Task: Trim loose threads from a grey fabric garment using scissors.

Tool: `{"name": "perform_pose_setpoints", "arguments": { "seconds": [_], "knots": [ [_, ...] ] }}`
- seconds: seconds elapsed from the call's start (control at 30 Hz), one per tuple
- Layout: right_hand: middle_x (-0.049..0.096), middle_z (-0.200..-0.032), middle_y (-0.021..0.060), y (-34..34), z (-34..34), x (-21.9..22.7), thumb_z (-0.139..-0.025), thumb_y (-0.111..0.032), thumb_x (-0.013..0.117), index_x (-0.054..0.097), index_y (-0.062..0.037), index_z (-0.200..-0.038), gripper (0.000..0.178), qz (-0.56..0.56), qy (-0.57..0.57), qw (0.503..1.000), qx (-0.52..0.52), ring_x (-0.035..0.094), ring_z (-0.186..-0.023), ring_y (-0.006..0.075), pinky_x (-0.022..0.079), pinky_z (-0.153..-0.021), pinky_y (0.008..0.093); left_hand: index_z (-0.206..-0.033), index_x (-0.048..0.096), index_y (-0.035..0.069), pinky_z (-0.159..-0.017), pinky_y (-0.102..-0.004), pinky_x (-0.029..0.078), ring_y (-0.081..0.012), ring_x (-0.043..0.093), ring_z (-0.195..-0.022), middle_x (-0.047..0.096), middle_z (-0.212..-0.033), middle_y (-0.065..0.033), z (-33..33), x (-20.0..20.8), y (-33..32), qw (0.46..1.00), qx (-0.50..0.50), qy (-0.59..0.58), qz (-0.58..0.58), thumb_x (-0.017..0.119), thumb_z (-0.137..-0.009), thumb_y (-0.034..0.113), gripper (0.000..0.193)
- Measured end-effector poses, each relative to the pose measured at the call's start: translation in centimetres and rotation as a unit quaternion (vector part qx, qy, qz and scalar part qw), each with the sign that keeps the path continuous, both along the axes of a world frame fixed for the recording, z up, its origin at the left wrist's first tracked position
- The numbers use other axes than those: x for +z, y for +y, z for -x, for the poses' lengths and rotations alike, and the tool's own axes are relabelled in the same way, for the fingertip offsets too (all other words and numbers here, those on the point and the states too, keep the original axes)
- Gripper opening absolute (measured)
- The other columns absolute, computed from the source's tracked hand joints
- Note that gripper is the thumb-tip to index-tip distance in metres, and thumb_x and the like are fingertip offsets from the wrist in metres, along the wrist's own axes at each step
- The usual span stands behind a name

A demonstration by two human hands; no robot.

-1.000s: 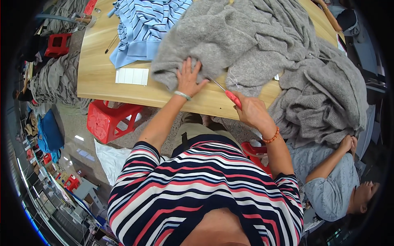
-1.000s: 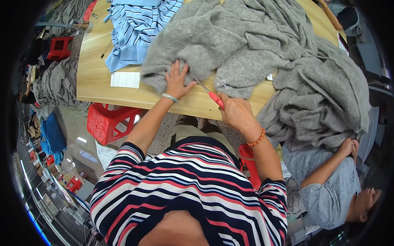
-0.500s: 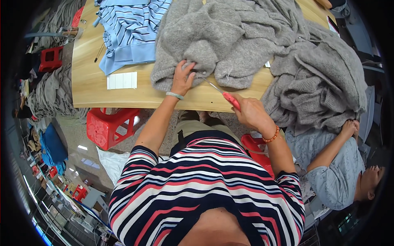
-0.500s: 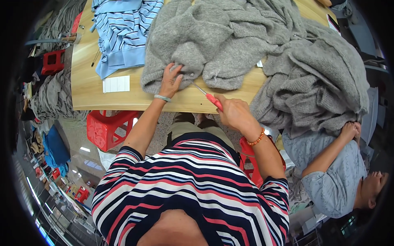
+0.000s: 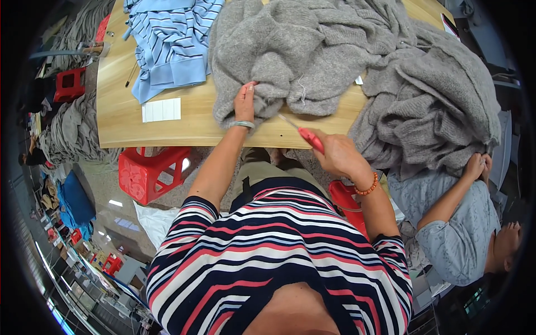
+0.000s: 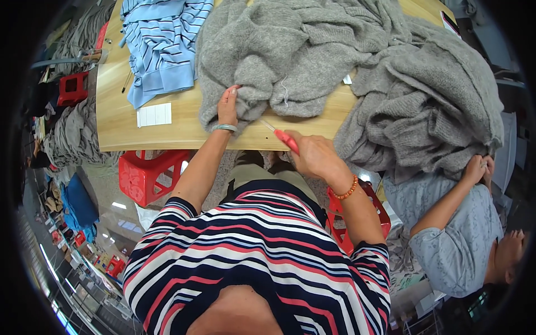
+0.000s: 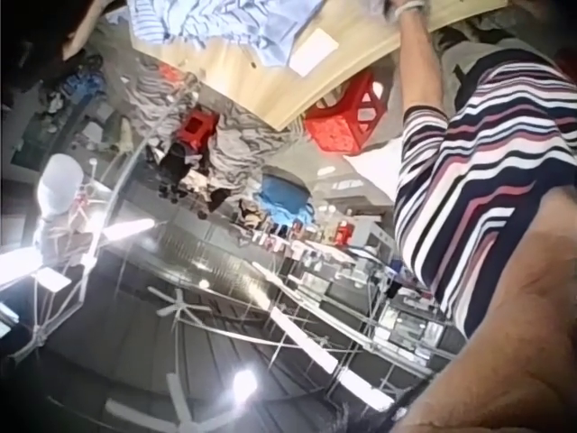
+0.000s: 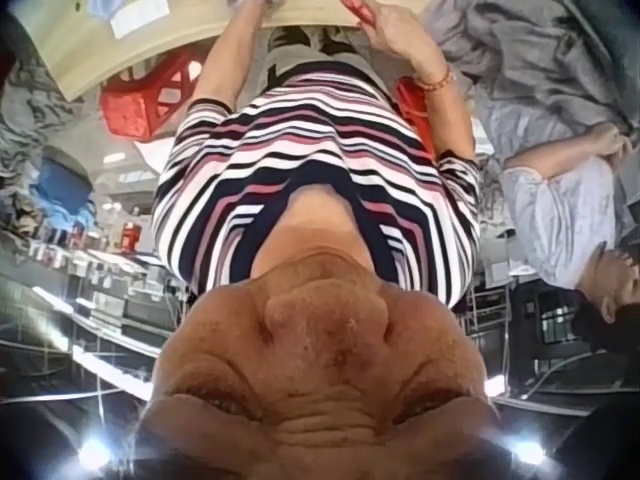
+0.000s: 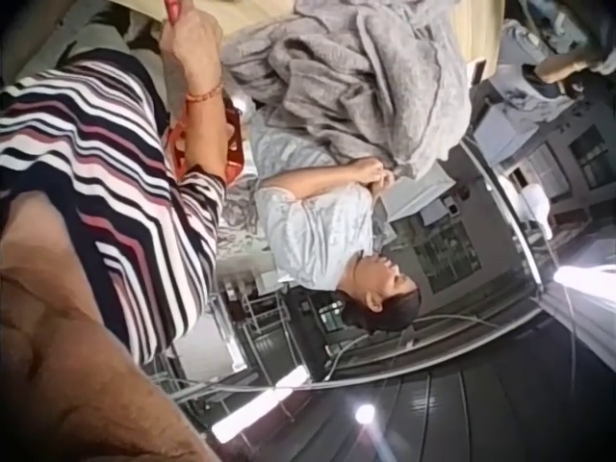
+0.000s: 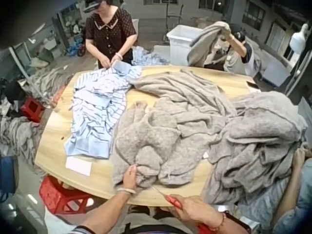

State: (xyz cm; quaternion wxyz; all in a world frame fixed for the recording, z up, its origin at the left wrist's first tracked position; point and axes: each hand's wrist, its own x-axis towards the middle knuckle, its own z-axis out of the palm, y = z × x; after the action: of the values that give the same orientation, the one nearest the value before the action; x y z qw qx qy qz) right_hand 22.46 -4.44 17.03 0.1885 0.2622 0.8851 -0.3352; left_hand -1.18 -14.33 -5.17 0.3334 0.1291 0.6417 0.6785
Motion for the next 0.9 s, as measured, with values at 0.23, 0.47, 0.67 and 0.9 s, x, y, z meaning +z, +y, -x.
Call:
{"name": "perform_pose_setpoints", "arguments": {
  "seconds": [0.23, 0.47, 0.67, 0.9],
  "knots": [
    [0.064, -0.081, 0.0238, 0.1, 1.0, 0.2, -0.082, -0.021, 0.062, 0.05, -0.0127, -0.128, 0.048, -0.011, -0.014, 1.0, -0.008, 0.062, -0.078, 0.0422, 0.048, -0.069, 0.0508, -0.123, 0.054, 0.003, -0.098, -0.0343, 0.043, -0.0192, 0.056, -0.109, 0.06, -0.116, -0.0073, -0.6, 3.3, 0.1, 0.954, 0.007, -0.277, -0.115, 0.046, -0.099, 0.021, 0.031],
    [0.066, -0.084, 0.021, 1.2, 0.6, 1.3, -0.084, -0.018, 0.06, 0.056, -0.0098, -0.12, 0.036, 0.031, 0.051, 0.997, -0.05, 0.064, -0.08, 0.0393, 0.049, -0.071, 0.0457, -0.119, 0.056, 0.006, -0.088, -0.0301, 0.047, -0.0146, 0.057, -0.097, 0.062, -0.107, -0.0067, -3.1, 3.1, 1.0, 0.98, 0.034, -0.172, -0.094, 0.043, -0.097, 0.013, 0.026],
    [0.064, -0.077, 0.0145, 4.8, -1.8, 3.2, -0.087, -0.012, 0.057, 0.052, -0.0071, -0.128, 0.042, -0.049, 0.119, 0.974, -0.188, 0.065, -0.071, 0.0248, 0.05, -0.07, 0.035, -0.117, 0.059, 0.002, -0.094, -0.0328, 0.043, -0.0238, 0.057, -0.107, 0.059, -0.119, -0.0139, -15.4, 11.4, -0.3, 0.803, -0.587, 0.039, -0.098, 0.062, -0.09, 0.025, 0.036],
    [0.063, -0.103, 0.024, 4.5, 2.3, 3.6, -0.085, -0.013, 0.058, 0.048, -0.0102, -0.131, 0.048, -0.056, 0.034, 0.985, -0.16, 0.057, -0.099, 0.045, 0.047, -0.083, 0.0455, -0.087, 0.065, -0.001, -0.062, -0.0316, 0.055, -0.0211, 0.065, -0.068, 0.066, -0.078, -0.0118, -4.5, 6.7, -8.5, 0.938, -0.12, -0.207, 0.253, 0.069, -0.082, 0.03, 0.031]
  ]
}}
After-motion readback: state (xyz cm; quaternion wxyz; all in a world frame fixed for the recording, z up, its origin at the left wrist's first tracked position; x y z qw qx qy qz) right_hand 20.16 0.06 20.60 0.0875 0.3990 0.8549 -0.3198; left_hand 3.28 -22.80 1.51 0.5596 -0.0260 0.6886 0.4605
